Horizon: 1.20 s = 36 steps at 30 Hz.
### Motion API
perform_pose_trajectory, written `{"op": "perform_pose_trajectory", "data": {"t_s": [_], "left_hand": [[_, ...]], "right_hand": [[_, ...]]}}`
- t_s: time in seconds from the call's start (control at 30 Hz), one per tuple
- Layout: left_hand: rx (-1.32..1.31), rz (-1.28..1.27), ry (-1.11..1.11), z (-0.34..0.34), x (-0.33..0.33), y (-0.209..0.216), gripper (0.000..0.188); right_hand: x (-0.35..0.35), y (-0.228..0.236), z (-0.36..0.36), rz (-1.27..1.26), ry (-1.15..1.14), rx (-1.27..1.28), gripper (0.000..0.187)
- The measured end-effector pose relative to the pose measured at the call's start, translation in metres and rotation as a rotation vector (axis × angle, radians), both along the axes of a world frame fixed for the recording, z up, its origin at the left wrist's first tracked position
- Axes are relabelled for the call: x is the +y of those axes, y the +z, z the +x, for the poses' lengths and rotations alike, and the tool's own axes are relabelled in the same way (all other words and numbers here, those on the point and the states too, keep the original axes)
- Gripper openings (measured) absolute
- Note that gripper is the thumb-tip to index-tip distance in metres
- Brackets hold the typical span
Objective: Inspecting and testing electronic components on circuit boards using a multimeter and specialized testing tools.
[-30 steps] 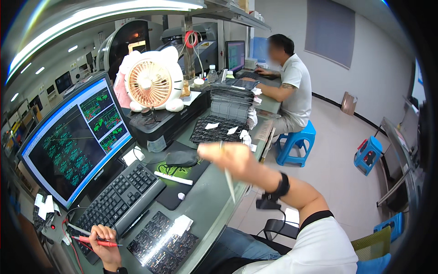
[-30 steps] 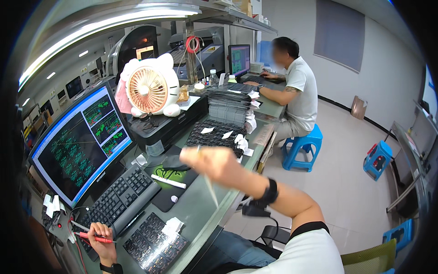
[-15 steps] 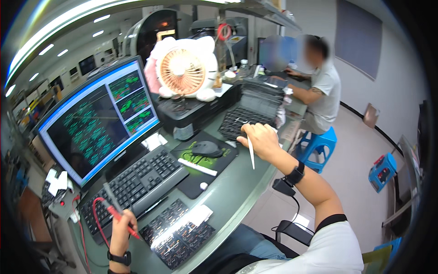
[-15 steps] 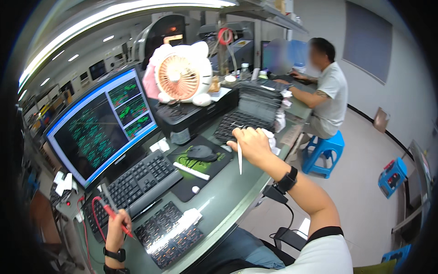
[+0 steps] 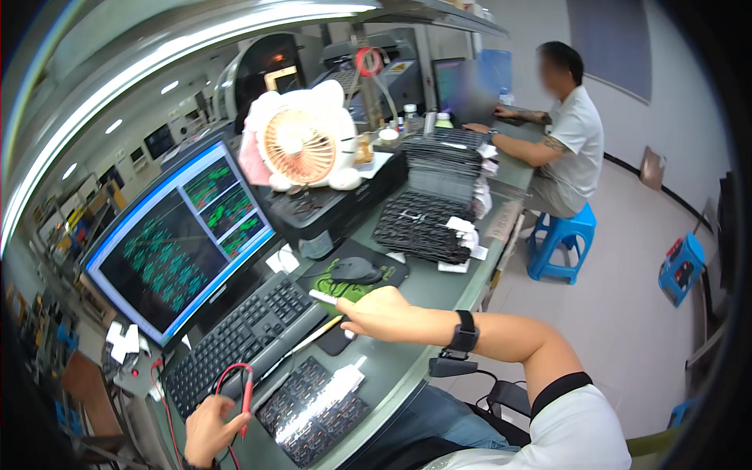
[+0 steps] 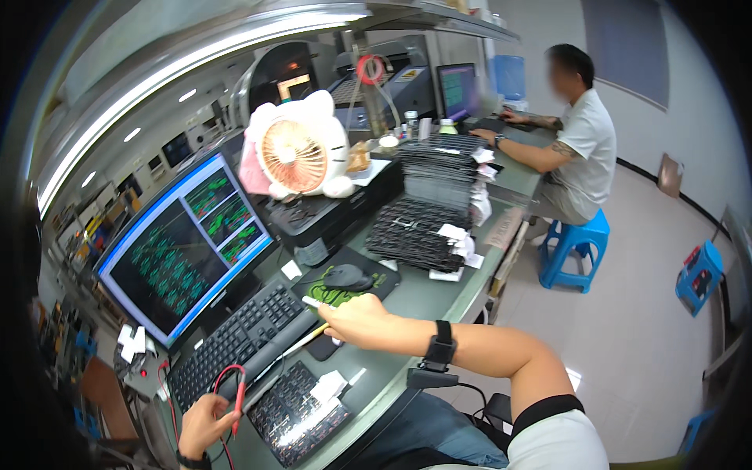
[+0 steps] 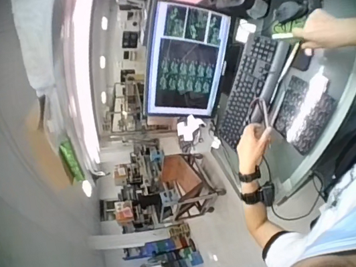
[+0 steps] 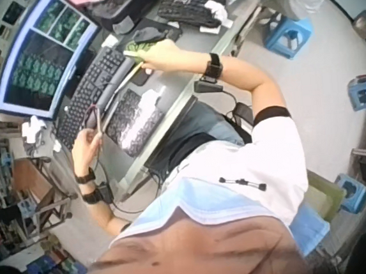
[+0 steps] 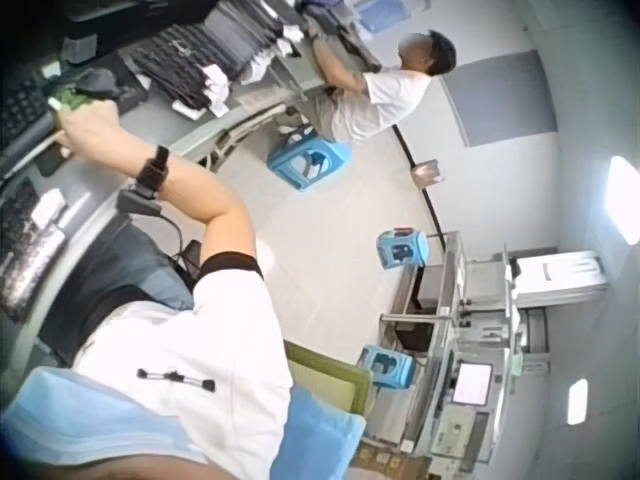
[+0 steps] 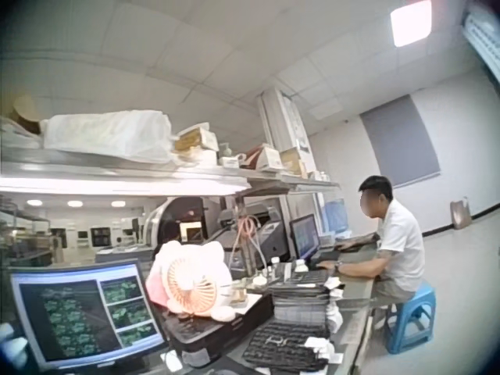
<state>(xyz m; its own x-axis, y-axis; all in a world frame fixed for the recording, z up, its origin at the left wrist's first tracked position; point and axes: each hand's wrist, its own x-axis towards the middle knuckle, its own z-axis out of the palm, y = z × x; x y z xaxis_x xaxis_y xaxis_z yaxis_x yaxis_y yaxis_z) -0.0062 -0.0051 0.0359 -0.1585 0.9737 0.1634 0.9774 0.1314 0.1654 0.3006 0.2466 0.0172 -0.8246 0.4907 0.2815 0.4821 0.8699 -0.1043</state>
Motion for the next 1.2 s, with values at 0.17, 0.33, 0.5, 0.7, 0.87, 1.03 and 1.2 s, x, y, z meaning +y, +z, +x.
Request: {"op": "perform_pose_trajectory", "data": {"t_s": [0.17, 0.33, 0.5, 0.7, 0.87, 1.03, 1.2], "left_hand": [[-0.625, -0.150, -0.003, 0.044, -0.002, 0.087, 0.021], [-0.771, -0.014, -0.273, 0.126, 0.074, 0.114, 0.024], [-0.801, 0.026, -0.541, 0.203, 0.220, 0.065, 0.027], [-0.801, 0.073, -0.251, 0.225, 0.359, 0.008, 0.061], [-0.704, -0.076, -0.191, 0.224, 0.435, -0.024, 0.065], [-0.704, -0.239, -0.276, 0.233, 0.467, -0.019, 0.060], [-0.878, -0.330, -0.293, 0.248, 0.481, -0.011, 0.059]], "right_hand": [[0.023, -0.004, 0.110, -0.099, -0.270, 0.269, 0.021], [0.049, -0.013, 0.204, -0.392, -0.453, 0.631, 0.019], [0.075, -0.051, 0.245, -0.626, -0.508, 0.905, 0.024], [0.108, -0.069, 0.265, -0.737, -0.490, 0.986, 0.042], [0.108, -0.068, 0.259, -0.779, -0.415, 0.924, 0.050], [0.098, -0.060, 0.259, -0.642, -0.445, 0.797, 0.045], [0.091, -0.085, 0.273, -0.465, -0.540, 0.943, 0.039]]}}
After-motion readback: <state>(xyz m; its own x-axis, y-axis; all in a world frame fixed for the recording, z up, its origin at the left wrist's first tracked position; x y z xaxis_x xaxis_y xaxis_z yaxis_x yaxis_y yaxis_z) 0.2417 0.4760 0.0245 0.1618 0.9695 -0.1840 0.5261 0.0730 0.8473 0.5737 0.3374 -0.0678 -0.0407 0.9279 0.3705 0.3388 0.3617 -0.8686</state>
